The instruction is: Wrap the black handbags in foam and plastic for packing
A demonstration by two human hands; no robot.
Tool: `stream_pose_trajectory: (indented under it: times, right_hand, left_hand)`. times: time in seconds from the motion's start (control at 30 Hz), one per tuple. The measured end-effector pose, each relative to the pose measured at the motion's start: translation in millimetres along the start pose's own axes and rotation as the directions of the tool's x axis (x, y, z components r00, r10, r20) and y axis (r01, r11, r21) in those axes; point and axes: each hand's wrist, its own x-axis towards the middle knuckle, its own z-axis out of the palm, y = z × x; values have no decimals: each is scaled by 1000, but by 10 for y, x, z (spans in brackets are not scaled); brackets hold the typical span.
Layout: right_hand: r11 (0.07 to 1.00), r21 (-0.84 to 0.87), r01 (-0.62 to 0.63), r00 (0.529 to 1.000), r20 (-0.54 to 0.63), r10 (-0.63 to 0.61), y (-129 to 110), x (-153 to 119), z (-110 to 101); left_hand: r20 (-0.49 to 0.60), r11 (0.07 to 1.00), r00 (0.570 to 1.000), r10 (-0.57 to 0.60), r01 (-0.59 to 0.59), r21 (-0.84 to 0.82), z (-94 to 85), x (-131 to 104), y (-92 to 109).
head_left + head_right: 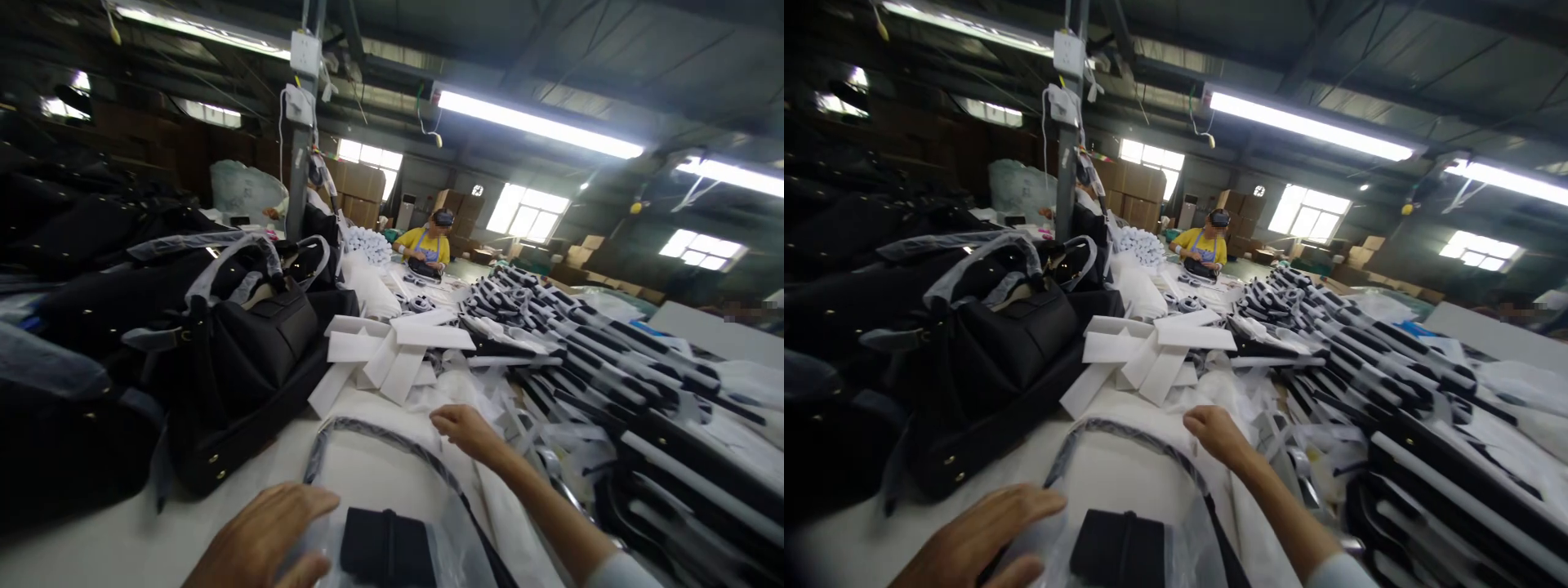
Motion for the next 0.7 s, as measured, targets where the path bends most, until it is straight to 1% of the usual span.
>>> stream_pose_trajectory:
  times: [0.07, 0.1, 0.13, 0.17, 0.23, 0.3, 0.37, 0.43, 0.47, 0.53, 0.6, 0.7]
  right_hand:
    - [999, 16, 39, 998, 41, -40, -18, 256, 134]
    - [998, 23, 62, 996, 60, -63, -46, 367, 205]
    - [996, 29, 83, 993, 80, -86, -75, 472, 263]
    - [994, 32, 100, 990, 96, -103, -98, 576, 299]
    - [993, 28, 114, 988, 105, -117, -91, 780, 287]
    - [995, 16, 102, 991, 89, -103, 10, 965, 171]
    - [997, 3, 81, 992, 95, -81, 182, 1082, 12]
    - [998, -18, 64, 987, 148, -61, 366, 1098, -122]
    - [998, -35, 56, 982, 183, -49, 446, 1069, -167]
    - [995, -91, 40, 972, 234, -18, 570, 968, -216]
    - [986, -167, 21, 967, 252, 22, 645, 857, -228]
    - [962, -273, -7, 973, 222, 70, 659, 775, -222]
  left_hand:
    - [140, 985, 985, -99, 118, -130, 60, 369, -69]
    - [247, 963, 959, -138, 188, -193, 131, 577, -97]
    - [354, 936, 920, -165, 260, -238, 232, 788, -126]
    - [438, 916, 885, -156, 296, -271, 362, 996, -158]
    - [572, 905, 817, -68, 292, -310, 694, 1366, -241]
    - [660, 931, 751, 32, 217, -292, 1079, 1645, -356]
    - [680, 937, 730, 67, 189, -295, 1453, 1825, -496]
    - [678, 941, 733, 54, 189, -279, 1750, 1931, -653]
    - [672, 943, 740, 37, 196, -269, 1857, 1970, -735]
    - [643, 943, 766, -7, 219, -251, 1981, 2051, -901]
    - [596, 936, 801, -58, 250, -246, 1999, 2165, -1070]
    - [506, 919, 851, -142, 303, -252, 1910, 2397, -1318]
